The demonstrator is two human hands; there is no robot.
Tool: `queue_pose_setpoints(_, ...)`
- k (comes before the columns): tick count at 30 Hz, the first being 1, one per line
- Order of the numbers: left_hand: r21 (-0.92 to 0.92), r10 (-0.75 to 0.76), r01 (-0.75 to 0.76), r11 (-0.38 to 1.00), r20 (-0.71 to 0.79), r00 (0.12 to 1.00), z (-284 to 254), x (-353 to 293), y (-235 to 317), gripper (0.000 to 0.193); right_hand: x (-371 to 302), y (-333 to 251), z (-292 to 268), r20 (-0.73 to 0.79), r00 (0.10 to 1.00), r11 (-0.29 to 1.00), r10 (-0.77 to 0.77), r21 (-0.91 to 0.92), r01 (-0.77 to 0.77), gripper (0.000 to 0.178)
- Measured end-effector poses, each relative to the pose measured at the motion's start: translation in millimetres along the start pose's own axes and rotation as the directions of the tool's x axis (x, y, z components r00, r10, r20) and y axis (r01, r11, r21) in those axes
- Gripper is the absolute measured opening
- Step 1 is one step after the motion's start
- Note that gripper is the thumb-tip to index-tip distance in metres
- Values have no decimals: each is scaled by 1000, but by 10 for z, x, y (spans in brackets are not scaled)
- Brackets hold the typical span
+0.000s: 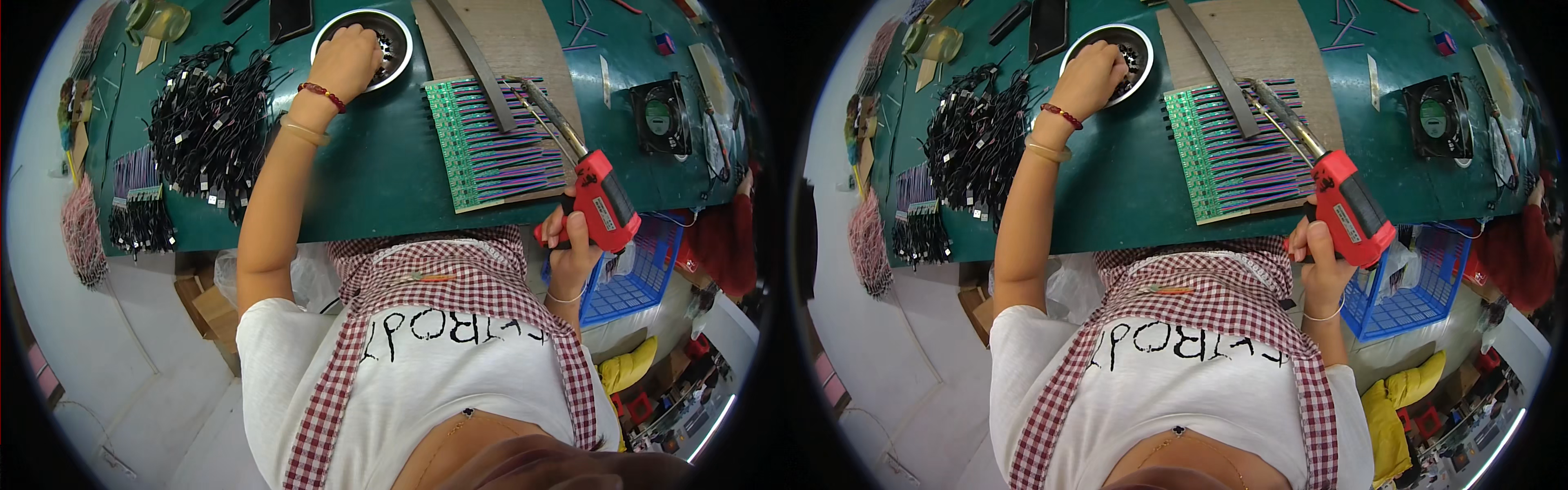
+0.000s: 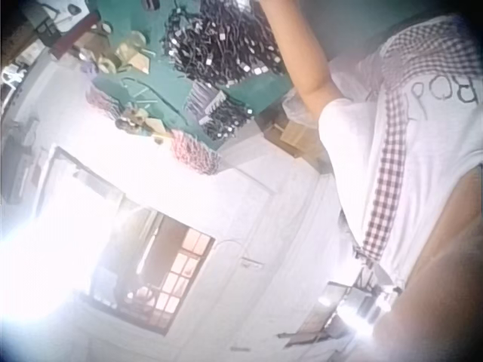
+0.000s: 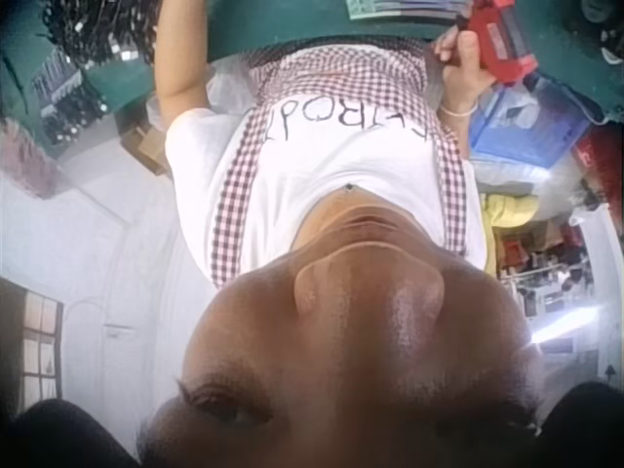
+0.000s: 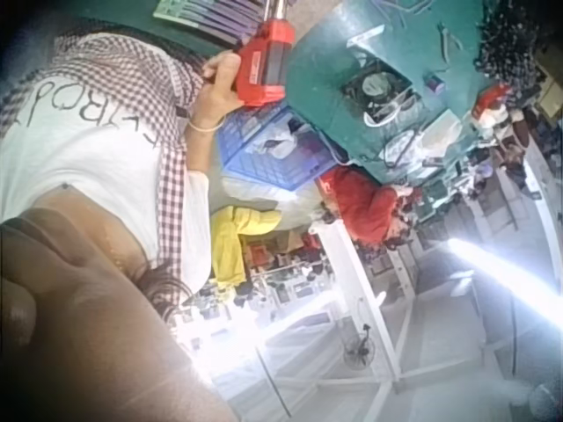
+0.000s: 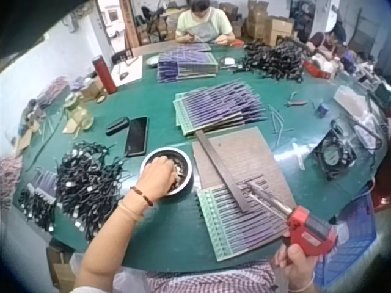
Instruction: The person assembles cables or components onto a circuit board by hand, using a soldering iron to attach them.
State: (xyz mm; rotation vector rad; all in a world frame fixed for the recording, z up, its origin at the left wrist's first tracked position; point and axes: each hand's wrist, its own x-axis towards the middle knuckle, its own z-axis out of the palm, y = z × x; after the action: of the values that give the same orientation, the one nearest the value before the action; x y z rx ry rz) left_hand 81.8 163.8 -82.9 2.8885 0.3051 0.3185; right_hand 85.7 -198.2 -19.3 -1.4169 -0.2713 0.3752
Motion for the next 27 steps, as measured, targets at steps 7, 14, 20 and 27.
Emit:
queue_pose_setpoints(7, -87, 24, -27, 996, -41, 999, -110, 8, -3, 12, 61, -15, 70, 5, 1000, 999, -15, 35, 15, 32)
queue_pose_setpoints(14, -59, -11, 15, 998, 60, 998, -70, 4, -41, 13, 54, -18, 75, 37, 998, 999, -42, 36, 40, 31)
queue_pose_setpoints(20, -354, -158, 94, 930, -157, 975, -297, -109, 9, 13, 77, -57, 77, 13, 1000, 996, -10, 89, 9, 33)
queue_pose_setpoints(27, -906, -193, 227, 356, 166, 967, -556, -759, 1082, 12, 115, -66, 295, 80, 992, 955, 98, 273, -116, 32)
